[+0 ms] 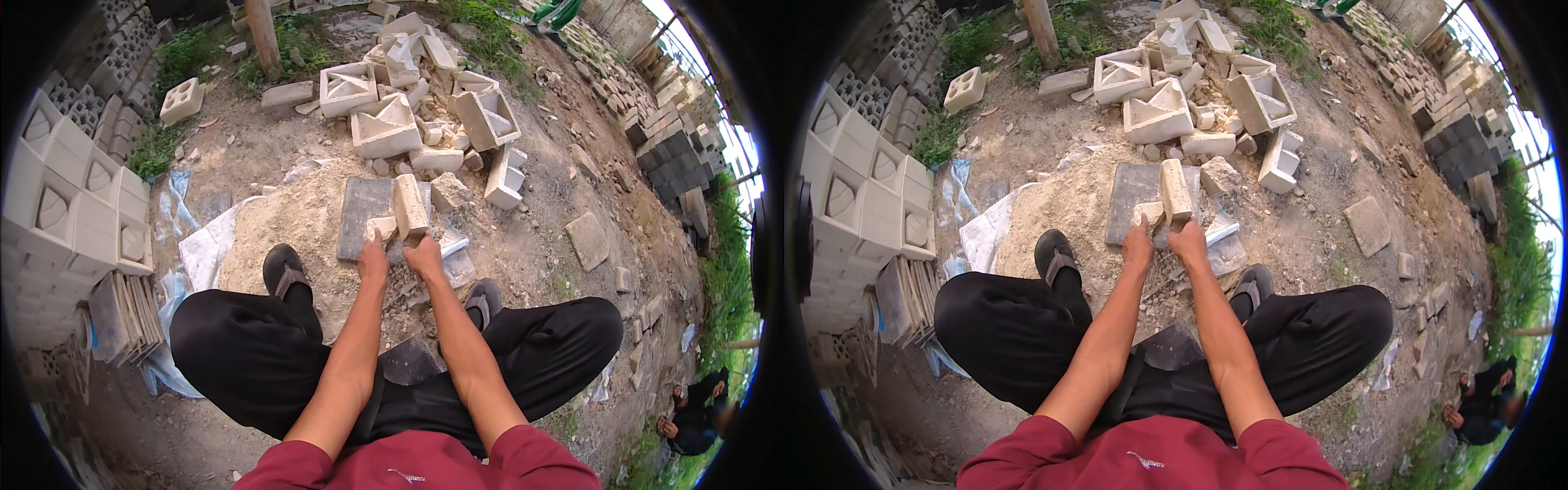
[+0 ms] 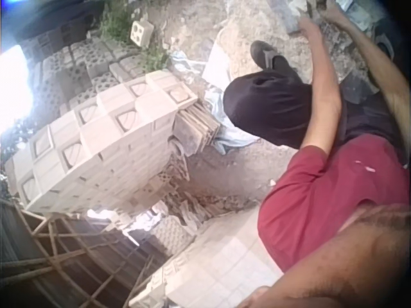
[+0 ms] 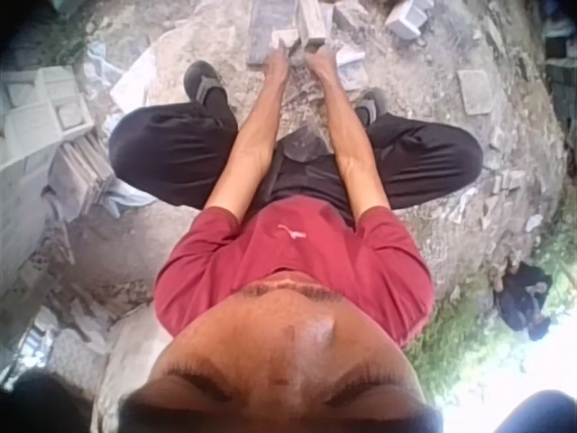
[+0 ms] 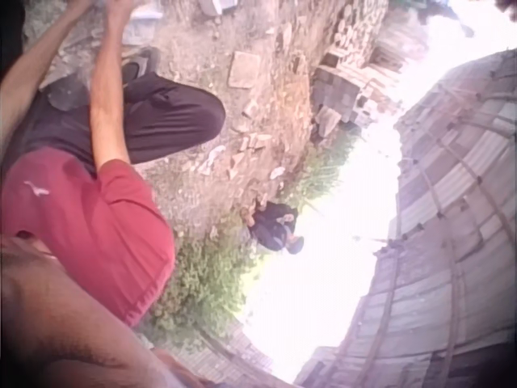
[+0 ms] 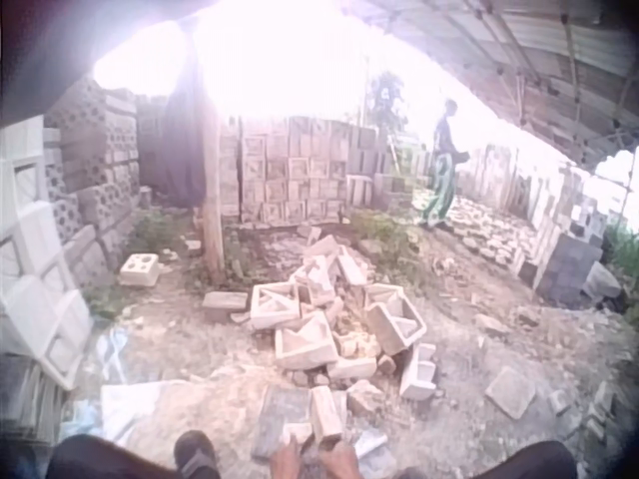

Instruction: The person cleans debris from white blocks and stacks them, then uses a smaller block to scrape the edges of a flat stone.

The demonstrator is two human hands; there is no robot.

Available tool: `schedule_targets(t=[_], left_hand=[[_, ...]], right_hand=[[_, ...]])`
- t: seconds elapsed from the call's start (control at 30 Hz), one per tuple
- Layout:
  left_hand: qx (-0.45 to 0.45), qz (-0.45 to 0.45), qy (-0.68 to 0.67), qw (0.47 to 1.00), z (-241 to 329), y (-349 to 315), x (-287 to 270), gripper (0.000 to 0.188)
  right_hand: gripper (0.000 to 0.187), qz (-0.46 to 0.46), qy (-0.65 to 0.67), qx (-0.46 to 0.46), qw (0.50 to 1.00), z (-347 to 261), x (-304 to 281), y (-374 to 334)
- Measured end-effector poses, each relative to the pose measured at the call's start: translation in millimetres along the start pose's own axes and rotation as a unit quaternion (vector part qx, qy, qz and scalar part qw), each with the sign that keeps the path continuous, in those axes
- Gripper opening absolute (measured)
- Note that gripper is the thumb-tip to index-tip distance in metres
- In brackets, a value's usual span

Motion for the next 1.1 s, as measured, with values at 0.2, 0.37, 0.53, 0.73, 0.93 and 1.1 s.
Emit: schedule_targets(t=[0.2,0.37,0.53,0.73,0.93,1.1], left_hand=[[0.008,0.016,0.003,1.000,-11.4,-2.1,1.4,0.064],[-0.002,-0.009,-0.006,1.000,-3.9,-1.2,6.9,0.064],[-0.015,-0.022,0.009,1.000,-7.5,-0.6,9.6,0.065],[0.014,0.025,-0.016,0.999,-11.2,-3.3,-0.3,0.064],[0.004,-0.005,0.024,1.000,-2.7,-4.6,1.3,0.065],[0.010,0.009,0.001,1.000,1.9,-2.4,1.0,0.061]], right_hand=[[0.050,0.093,0.112,-0.063,0.987,-53.3,-28.1,1.8],[0.058,0.009,-0.031,-0.013,0.999,-18.5,-2.8,-7.7],[0.063,-0.008,-0.013,0.013,1.000,-2.9,3.7,-10.1],[0.050,0.077,0.076,-0.043,0.993,-62.5,-27.1,-1.0],[0.061,-0.005,-0.083,0.022,0.996,-11.0,1.5,-16.3],[0.051,-0.028,-0.066,0.024,0.997,-14.1,-12.1,15.9]])
Point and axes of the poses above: each hand's wrist, its own y-axis towards the middle knuckle, its own x-axis out of the palm, z = x × y, the point moved 9 cm from there along y, towards the middle knuckle, and after that the axes turned 6 degrees about z, right-handed, at the moved point
